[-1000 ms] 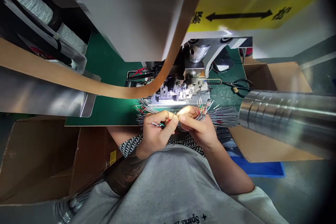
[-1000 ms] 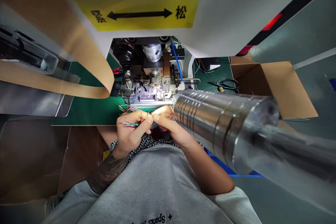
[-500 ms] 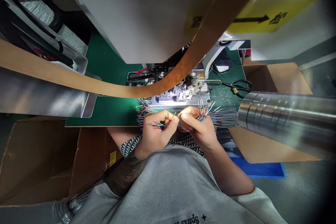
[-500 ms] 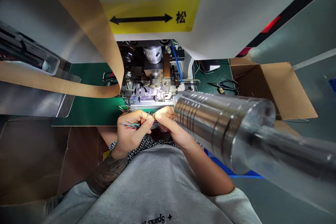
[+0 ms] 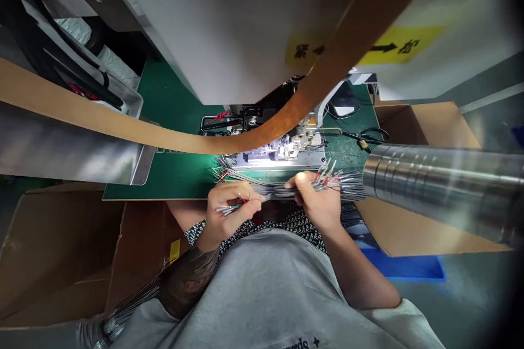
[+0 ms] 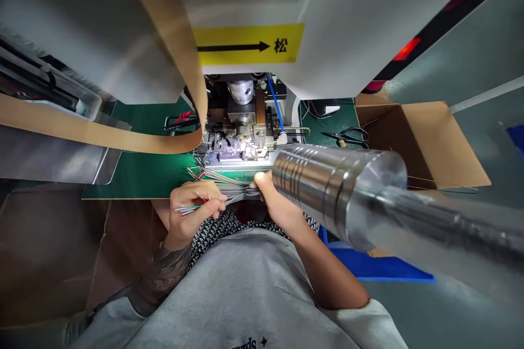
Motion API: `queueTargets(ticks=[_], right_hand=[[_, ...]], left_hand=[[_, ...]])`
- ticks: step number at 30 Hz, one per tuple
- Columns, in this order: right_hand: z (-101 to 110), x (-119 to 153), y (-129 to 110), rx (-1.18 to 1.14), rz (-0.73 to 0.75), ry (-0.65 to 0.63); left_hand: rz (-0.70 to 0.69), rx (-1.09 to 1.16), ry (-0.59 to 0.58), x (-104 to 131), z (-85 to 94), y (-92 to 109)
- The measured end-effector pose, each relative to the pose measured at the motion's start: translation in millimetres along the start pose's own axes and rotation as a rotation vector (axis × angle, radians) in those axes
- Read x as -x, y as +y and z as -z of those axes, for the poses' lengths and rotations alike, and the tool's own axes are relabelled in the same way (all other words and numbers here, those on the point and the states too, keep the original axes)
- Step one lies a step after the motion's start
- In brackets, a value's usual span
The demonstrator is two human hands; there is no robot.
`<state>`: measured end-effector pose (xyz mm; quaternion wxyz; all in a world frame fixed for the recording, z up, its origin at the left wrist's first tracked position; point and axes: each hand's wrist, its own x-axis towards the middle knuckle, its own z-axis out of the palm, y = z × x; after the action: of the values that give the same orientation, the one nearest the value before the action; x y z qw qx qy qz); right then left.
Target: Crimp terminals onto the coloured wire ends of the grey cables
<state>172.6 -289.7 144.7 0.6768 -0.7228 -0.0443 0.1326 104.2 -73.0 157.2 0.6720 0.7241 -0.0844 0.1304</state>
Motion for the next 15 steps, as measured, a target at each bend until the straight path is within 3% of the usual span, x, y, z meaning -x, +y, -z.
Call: queueTargets(ticks=[3, 8, 10, 13, 15], right_hand=[[-16, -4, -8, -0.013, 0.054, -0.062], [-36, -21, -4, 0.172, 0.122, -0.461], [-41, -27, -1, 0.301, 0.135, -0.565], [-42, -28, -3, 0.393, 0.159, -0.620], [-35, -24, -6, 0.314, 0.145, -0.652]], left_hand=[[-0.099, 0.050, -0.187, 1, 0.4, 7], [-0.265, -0.071, -0.457, 7, -12.8, 14], [-0.287, -0.134, -0.518, 9, -19.5, 16], [-0.286, -0.131, -0.484, 9, -24.9, 21], [-0.230, -0.114, -0.348, 8, -24.9, 25]])
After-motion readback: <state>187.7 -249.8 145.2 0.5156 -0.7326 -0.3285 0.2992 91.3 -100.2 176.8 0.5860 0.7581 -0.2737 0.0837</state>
